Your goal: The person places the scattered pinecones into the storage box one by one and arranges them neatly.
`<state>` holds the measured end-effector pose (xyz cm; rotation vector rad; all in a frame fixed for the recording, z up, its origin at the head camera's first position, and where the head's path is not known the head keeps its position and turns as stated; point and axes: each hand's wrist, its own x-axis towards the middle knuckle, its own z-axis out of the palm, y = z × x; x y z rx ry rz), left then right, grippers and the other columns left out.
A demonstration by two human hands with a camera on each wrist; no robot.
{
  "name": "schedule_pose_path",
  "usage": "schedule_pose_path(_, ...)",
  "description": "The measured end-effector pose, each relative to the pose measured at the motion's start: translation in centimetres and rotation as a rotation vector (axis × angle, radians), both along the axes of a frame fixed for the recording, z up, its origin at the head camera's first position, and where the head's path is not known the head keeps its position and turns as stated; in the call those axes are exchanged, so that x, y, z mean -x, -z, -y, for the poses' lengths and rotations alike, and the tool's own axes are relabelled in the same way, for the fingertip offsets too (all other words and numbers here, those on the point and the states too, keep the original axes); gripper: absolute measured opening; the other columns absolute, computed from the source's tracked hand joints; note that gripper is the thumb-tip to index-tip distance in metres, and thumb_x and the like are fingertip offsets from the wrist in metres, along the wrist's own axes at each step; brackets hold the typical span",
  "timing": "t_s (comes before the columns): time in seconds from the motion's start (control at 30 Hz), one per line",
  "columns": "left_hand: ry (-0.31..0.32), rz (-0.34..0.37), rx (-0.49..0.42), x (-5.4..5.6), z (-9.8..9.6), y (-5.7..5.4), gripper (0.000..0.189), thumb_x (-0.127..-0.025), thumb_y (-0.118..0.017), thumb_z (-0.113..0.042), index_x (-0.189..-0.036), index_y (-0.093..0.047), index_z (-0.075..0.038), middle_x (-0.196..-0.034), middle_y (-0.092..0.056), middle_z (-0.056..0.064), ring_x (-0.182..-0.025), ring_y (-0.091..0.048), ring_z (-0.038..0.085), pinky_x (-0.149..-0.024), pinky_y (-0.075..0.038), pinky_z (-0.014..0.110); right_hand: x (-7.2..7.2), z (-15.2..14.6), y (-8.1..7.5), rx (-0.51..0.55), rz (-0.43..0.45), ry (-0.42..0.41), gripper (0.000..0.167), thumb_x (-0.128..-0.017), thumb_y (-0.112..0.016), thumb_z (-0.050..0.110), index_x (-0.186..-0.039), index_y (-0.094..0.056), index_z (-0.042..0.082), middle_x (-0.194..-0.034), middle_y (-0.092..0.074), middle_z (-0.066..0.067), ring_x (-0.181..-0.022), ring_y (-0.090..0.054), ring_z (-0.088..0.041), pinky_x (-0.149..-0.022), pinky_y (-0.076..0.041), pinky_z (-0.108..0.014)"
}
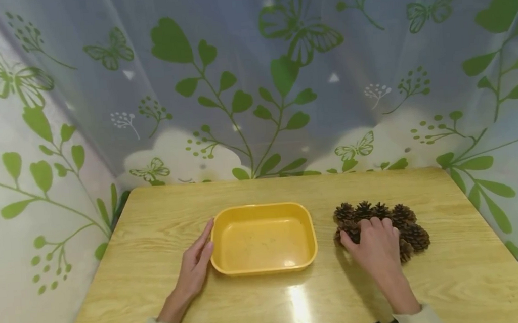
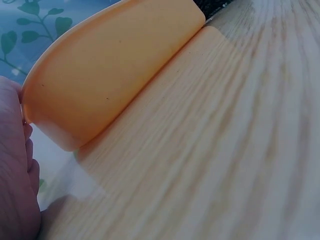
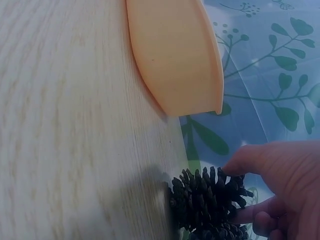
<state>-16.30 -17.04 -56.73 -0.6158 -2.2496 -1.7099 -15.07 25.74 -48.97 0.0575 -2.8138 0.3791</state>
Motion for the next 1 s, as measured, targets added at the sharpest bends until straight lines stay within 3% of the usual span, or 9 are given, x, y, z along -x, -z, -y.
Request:
schedule_pose_path(0.27, 0.002, -0.001, 0.000, -0.1, 0.0, -0.1, 0.051, -0.111, -0.045, -0.004, -0.162, -0.036, -0.003, -0.167, -0.035, 0.014, -0.155, -0.030, 0.032, -0.124, -0.026, 0.019, -0.3, 0.1, -0.3, 0.004, 0.028, -0.001, 0.052, -0.091, -0.080, 0.041, -0.101, -0.071, -0.010, -0.092, -0.066, -0.025, -0.089, -0.052, -0.047, -0.070, -0.042, -0.055)
schedule_pose_path(0.57, -0.016, 0.024, 0.022, 0.1, 0.6, -0.3, 0.053, -0.110, -0.052, -0.008, -0.161, -0.040, -0.007, -0.165, -0.039, 0.010, -0.153, -0.035, 0.029, -0.124, -0.027, 0.019, -0.2, 0.2, -0.4, -0.004, -0.002, -0.015, 0.050, -0.089, -0.083, 0.041, -0.097, -0.071, -0.008, -0.085, -0.064, -0.020, -0.085, -0.052, -0.043, -0.068, -0.042, -0.054)
schedule_pose_path(1.0, 0.051, 0.095, -0.058, 0.1, 1.5, -0.3, 0.059, -0.103, -0.065, -0.007, -0.158, -0.046, -0.007, -0.163, -0.043, 0.013, -0.153, -0.036, 0.027, -0.124, -0.026, 0.019, -0.1, 0.2, -0.4, 0.023, 0.031, -0.019, 0.050, -0.089, -0.082, 0.041, -0.098, -0.072, -0.007, -0.086, -0.065, -0.020, -0.085, -0.052, -0.043, -0.071, -0.043, -0.056)
